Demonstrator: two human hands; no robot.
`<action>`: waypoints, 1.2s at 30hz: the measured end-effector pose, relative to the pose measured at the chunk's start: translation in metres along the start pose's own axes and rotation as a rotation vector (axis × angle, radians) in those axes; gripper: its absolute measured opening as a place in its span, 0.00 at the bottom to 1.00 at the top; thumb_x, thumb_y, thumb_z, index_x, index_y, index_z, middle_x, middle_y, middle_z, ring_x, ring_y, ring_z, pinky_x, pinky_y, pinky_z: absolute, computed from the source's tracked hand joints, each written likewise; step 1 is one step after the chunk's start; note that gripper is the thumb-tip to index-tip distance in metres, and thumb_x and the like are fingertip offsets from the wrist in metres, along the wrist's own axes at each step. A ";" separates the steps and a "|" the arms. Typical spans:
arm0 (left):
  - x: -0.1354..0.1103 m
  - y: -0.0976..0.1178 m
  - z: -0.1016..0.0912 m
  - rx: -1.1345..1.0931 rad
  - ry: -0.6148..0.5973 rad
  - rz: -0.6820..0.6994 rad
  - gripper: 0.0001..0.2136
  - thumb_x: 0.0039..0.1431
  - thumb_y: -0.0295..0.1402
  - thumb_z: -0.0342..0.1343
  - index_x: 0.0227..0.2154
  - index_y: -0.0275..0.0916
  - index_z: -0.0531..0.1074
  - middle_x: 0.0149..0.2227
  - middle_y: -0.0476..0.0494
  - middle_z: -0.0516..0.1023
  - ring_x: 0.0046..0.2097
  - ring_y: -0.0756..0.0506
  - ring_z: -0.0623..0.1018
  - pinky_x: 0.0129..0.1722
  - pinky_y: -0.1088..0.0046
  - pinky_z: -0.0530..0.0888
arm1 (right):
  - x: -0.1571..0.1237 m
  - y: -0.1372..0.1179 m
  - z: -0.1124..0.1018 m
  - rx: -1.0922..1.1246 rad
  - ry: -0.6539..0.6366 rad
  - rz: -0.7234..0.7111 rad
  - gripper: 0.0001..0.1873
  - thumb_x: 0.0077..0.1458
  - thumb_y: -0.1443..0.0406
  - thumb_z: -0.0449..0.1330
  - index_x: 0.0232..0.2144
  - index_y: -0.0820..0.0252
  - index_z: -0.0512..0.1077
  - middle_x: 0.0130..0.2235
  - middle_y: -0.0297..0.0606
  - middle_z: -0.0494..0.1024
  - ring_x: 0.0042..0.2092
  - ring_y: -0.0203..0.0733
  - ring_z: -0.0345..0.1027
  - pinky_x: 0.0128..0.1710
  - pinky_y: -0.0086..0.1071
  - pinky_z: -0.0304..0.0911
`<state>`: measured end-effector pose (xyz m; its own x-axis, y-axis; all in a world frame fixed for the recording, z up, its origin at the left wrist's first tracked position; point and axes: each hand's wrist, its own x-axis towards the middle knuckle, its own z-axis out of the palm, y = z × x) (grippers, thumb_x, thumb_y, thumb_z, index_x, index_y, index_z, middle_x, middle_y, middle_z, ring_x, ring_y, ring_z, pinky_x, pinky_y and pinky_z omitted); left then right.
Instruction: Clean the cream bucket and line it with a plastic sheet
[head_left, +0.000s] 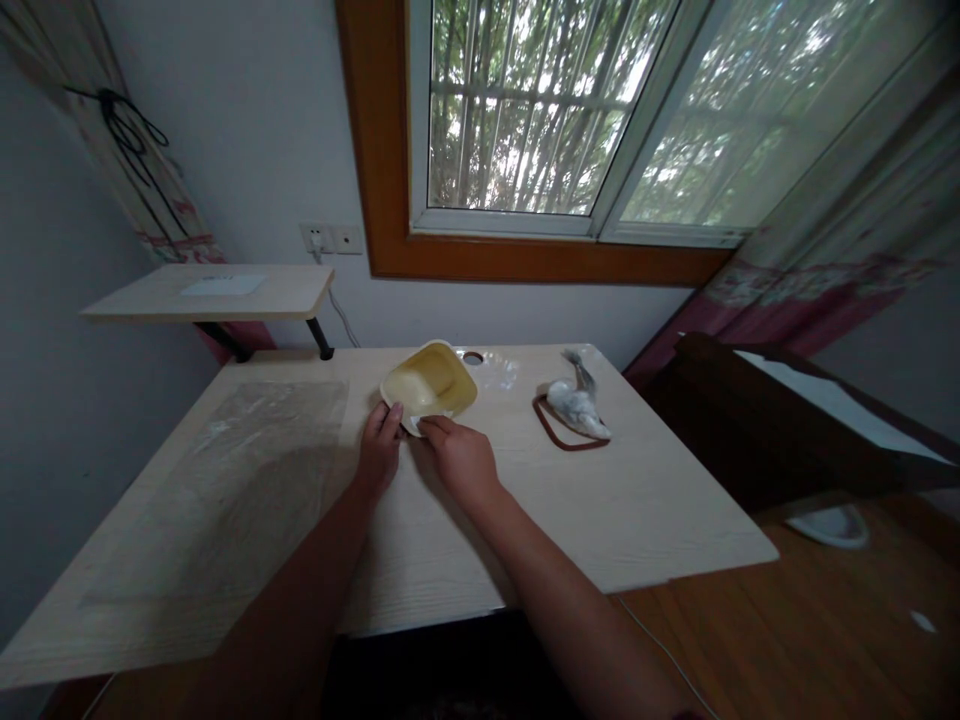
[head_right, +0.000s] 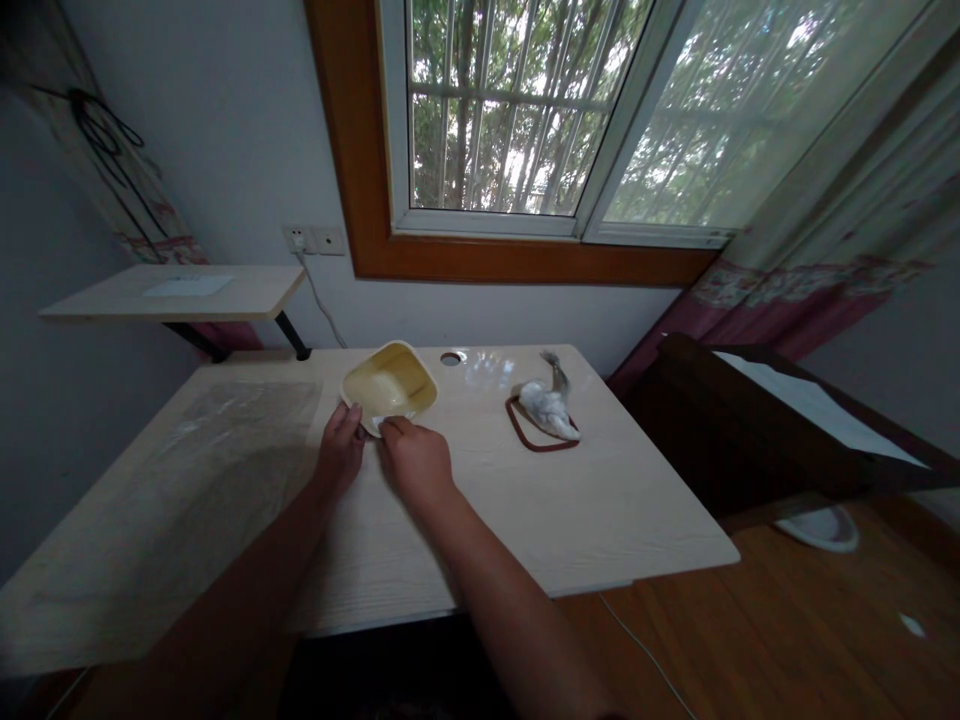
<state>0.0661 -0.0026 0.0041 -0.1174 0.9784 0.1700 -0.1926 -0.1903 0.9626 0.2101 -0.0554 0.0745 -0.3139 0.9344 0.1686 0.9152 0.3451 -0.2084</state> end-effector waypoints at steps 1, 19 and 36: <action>0.000 -0.002 0.000 -0.030 0.002 -0.007 0.18 0.58 0.52 0.57 0.31 0.41 0.65 0.23 0.54 0.63 0.25 0.51 0.66 0.25 0.76 0.64 | 0.001 0.001 -0.002 -0.024 -0.011 -0.010 0.19 0.69 0.63 0.49 0.57 0.51 0.72 0.59 0.36 0.75 0.50 0.41 0.75 0.47 0.32 0.69; 0.020 -0.001 -0.022 0.146 0.262 0.197 0.12 0.61 0.43 0.56 0.33 0.40 0.67 0.29 0.51 0.67 0.32 0.49 0.68 0.32 0.74 0.66 | 0.014 0.031 -0.030 -0.221 -0.146 -0.171 0.21 0.69 0.68 0.47 0.57 0.53 0.72 0.57 0.42 0.76 0.50 0.47 0.73 0.47 0.36 0.65; 0.017 0.004 -0.017 0.189 0.224 0.164 0.12 0.57 0.42 0.59 0.30 0.40 0.67 0.26 0.52 0.66 0.28 0.50 0.68 0.27 0.76 0.65 | 0.020 0.041 -0.031 -0.323 -0.164 -0.187 0.20 0.69 0.68 0.45 0.56 0.58 0.71 0.56 0.47 0.75 0.47 0.46 0.74 0.44 0.35 0.66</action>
<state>0.0467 0.0123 0.0072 -0.3474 0.8898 0.2959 0.0287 -0.3053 0.9518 0.2498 -0.0256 0.0994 -0.4944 0.8692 0.0134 0.8628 0.4888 0.1290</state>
